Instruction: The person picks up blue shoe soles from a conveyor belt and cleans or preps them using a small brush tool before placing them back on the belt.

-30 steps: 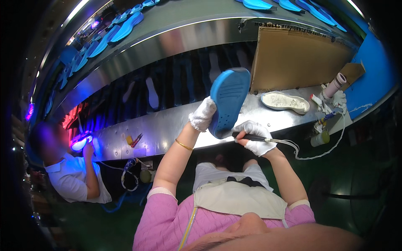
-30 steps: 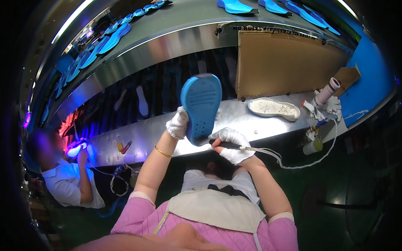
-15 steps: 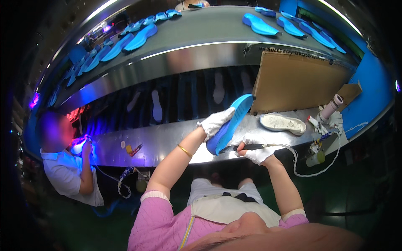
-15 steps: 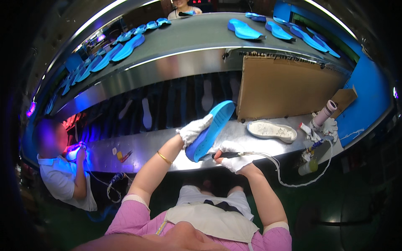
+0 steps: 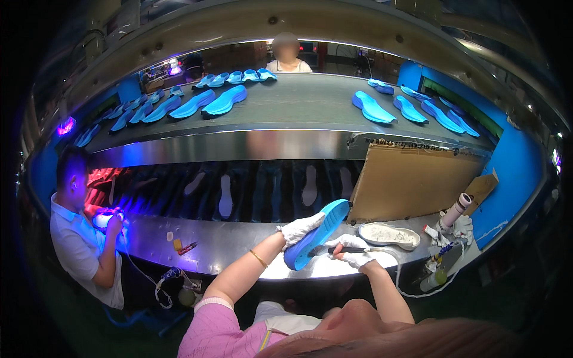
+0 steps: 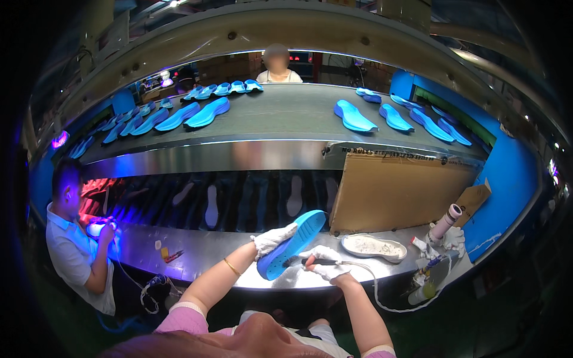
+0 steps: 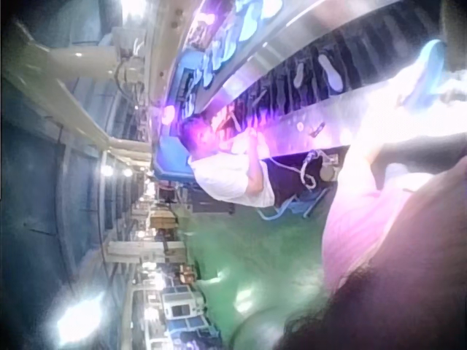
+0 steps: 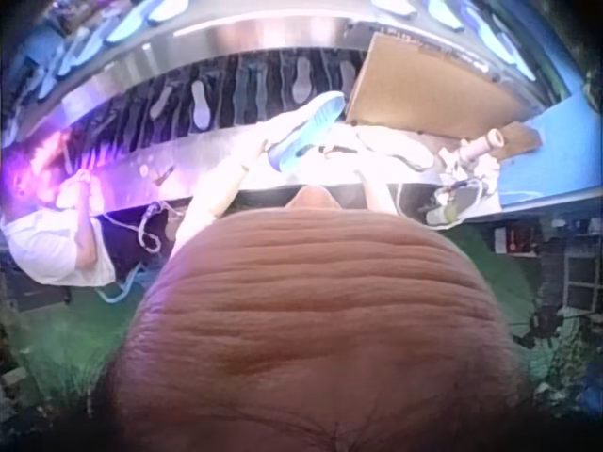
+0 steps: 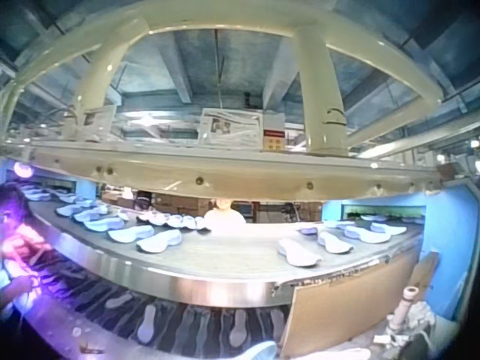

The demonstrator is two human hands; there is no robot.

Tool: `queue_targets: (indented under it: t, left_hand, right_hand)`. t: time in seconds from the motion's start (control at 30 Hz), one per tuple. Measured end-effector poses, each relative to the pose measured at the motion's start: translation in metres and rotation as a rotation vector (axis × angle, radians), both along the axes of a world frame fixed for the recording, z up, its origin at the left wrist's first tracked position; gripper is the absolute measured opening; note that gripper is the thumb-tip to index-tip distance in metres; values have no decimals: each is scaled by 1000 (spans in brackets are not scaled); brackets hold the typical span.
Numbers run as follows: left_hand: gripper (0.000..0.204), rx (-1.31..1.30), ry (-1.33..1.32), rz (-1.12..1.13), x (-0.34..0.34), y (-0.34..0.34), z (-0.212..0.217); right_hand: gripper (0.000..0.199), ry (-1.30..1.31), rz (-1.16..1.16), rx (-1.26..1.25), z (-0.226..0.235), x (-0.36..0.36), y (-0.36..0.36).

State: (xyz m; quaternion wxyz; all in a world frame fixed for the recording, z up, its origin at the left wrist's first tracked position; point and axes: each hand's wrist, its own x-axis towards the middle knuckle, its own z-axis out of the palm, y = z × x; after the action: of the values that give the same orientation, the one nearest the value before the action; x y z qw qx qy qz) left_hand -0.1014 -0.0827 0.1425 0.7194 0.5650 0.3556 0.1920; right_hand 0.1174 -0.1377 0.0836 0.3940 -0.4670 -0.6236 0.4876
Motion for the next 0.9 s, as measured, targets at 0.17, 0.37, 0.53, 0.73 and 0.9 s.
queue_targets:
  t: [0.17, 0.37, 0.53, 0.73, 0.9]
  left_hand:
    - [79, 172, -234, 297, -23, 3, -15]
    - [85, -368, -825, 144, -67, 19, -44]
    - [59, -624, -1013, 28, -44, -25, -95]
    - [69, -544, -970, 52, 3, -68, -102]
    - [73, -556, -1034, 190, 13, -66, -111]
  right_hand:
    - [12, 216, 141, 68, 28, -2, -10]
    - [15, 477, -36, 213, 32, -16, -21]
    - [18, 354, -186, 207, -9, -20, -28]
    - [14, 291, -339, 413, -2, -40, -14]
    - [16, 264, -55, 333, 5, -53, -44]
